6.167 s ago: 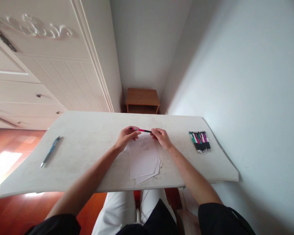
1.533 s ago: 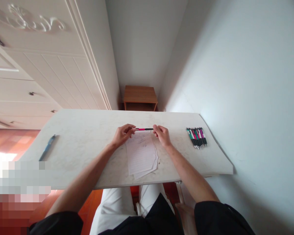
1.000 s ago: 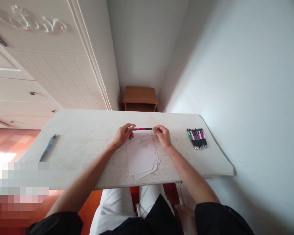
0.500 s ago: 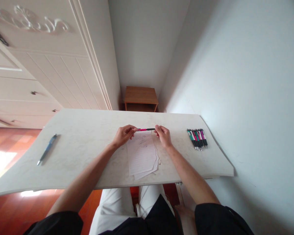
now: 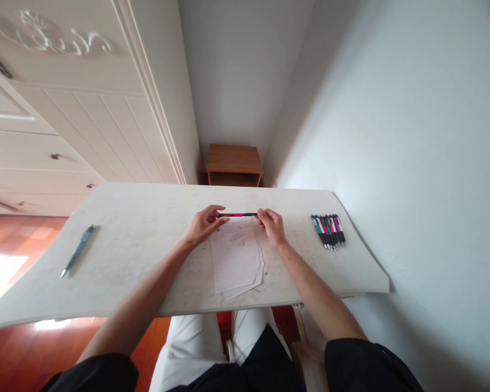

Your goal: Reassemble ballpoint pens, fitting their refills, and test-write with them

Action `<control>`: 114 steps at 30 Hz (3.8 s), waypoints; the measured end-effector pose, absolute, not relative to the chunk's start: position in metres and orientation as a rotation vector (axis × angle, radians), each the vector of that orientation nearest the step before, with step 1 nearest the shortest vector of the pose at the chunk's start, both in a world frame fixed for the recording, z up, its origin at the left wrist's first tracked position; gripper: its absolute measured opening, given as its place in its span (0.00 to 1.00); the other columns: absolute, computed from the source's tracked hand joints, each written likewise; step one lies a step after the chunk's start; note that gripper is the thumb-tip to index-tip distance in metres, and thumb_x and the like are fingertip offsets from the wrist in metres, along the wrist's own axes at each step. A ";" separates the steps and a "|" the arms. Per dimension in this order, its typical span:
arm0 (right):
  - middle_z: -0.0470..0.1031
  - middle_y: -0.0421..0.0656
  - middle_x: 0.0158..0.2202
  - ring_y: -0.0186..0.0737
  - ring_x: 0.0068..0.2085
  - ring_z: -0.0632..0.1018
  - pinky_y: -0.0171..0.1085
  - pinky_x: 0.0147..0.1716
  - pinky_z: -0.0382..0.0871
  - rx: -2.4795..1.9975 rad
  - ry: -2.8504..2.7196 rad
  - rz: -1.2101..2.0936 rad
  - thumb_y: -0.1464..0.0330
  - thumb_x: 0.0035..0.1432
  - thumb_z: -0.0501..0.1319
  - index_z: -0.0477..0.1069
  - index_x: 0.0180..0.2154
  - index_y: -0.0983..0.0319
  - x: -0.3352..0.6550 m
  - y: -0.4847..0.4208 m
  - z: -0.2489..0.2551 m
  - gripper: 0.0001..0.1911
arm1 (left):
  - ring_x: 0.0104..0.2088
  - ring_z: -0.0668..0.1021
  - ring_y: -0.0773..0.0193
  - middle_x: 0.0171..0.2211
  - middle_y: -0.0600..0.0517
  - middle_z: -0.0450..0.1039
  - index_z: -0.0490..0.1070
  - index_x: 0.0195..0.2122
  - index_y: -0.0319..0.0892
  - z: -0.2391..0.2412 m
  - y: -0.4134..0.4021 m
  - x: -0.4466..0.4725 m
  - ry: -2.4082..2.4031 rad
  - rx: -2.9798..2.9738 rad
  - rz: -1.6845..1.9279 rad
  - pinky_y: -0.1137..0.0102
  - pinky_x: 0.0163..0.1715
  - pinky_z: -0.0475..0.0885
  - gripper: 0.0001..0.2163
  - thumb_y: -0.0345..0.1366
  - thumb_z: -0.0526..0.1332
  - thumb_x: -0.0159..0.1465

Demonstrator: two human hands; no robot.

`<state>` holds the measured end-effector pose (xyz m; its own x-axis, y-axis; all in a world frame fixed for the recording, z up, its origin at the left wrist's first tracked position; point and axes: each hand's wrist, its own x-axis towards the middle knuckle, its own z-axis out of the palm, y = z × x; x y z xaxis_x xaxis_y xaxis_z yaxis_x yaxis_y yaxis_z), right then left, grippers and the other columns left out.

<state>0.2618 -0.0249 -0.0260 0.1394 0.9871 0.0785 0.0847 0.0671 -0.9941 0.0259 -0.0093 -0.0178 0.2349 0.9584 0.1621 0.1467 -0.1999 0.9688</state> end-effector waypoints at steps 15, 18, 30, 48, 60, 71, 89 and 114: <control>0.67 0.37 0.22 0.31 0.22 0.65 0.33 0.21 0.58 -1.231 -1.225 0.957 0.49 0.54 0.63 0.72 0.28 0.61 0.263 -0.023 -0.030 0.20 | 0.20 0.72 0.69 0.19 0.52 0.71 0.69 0.25 0.39 -0.016 -0.009 0.023 1.129 1.720 1.060 0.74 0.23 0.66 0.22 0.52 0.53 0.67; 0.69 0.38 0.24 0.32 0.23 0.66 0.33 0.22 0.59 -1.211 -1.215 0.984 0.50 0.53 0.64 0.74 0.32 0.61 0.264 -0.023 -0.030 0.19 | 0.19 0.72 0.69 0.19 0.53 0.70 0.69 0.26 0.39 -0.020 -0.008 0.022 1.140 1.672 1.084 0.74 0.21 0.65 0.22 0.52 0.53 0.67; 0.70 0.38 0.24 0.31 0.23 0.67 0.32 0.21 0.60 -1.200 -1.091 1.027 0.54 0.51 0.66 0.73 0.31 0.61 0.267 -0.019 -0.029 0.16 | 0.23 0.72 0.68 0.20 0.53 0.71 0.69 0.24 0.40 -0.011 -0.002 0.011 1.212 1.843 1.038 0.74 0.27 0.66 0.22 0.50 0.52 0.67; 0.69 0.37 0.22 0.30 0.22 0.66 0.31 0.21 0.58 -1.198 -1.052 1.059 0.57 0.50 0.66 0.72 0.26 0.61 0.286 -0.015 -0.020 0.14 | 0.30 0.75 0.64 0.30 0.50 0.77 0.77 0.32 0.40 -0.014 0.015 -0.013 1.304 2.093 0.949 0.71 0.32 0.69 0.17 0.47 0.56 0.65; 0.69 0.37 0.22 0.31 0.22 0.66 0.32 0.22 0.59 -1.215 -1.186 1.073 0.56 0.52 0.65 0.71 0.27 0.61 0.280 -0.018 -0.024 0.15 | 0.39 0.76 0.57 0.35 0.47 0.78 0.80 0.36 0.44 -0.029 0.015 -0.010 1.185 2.371 0.854 0.62 0.44 0.71 0.11 0.44 0.62 0.62; 0.73 0.40 0.24 0.33 0.23 0.68 0.33 0.24 0.61 -1.262 -1.324 1.004 0.49 0.58 0.59 0.71 0.27 0.61 0.268 -0.026 -0.025 0.22 | 0.44 0.75 0.56 0.42 0.45 0.76 0.74 0.48 0.42 -0.014 -0.003 0.010 1.013 2.410 1.134 0.60 0.47 0.71 0.19 0.47 0.66 0.60; 0.74 0.41 0.25 0.35 0.24 0.70 0.34 0.25 0.63 -1.213 -1.465 1.048 0.48 0.59 0.57 0.72 0.27 0.61 0.252 -0.040 -0.021 0.23 | 0.34 0.77 0.62 0.30 0.51 0.79 0.77 0.37 0.44 -0.020 -0.012 0.028 0.980 2.470 1.146 0.65 0.39 0.70 0.09 0.43 0.63 0.64; 0.62 0.37 0.22 0.35 0.27 0.65 0.34 0.28 0.58 -1.224 -1.600 0.882 0.51 0.63 0.54 0.65 0.24 0.60 0.249 -0.043 -0.018 0.23 | 0.32 0.75 0.62 0.29 0.47 0.76 0.78 0.39 0.42 -0.019 -0.017 0.035 0.839 2.492 1.050 0.65 0.37 0.71 0.13 0.40 0.55 0.69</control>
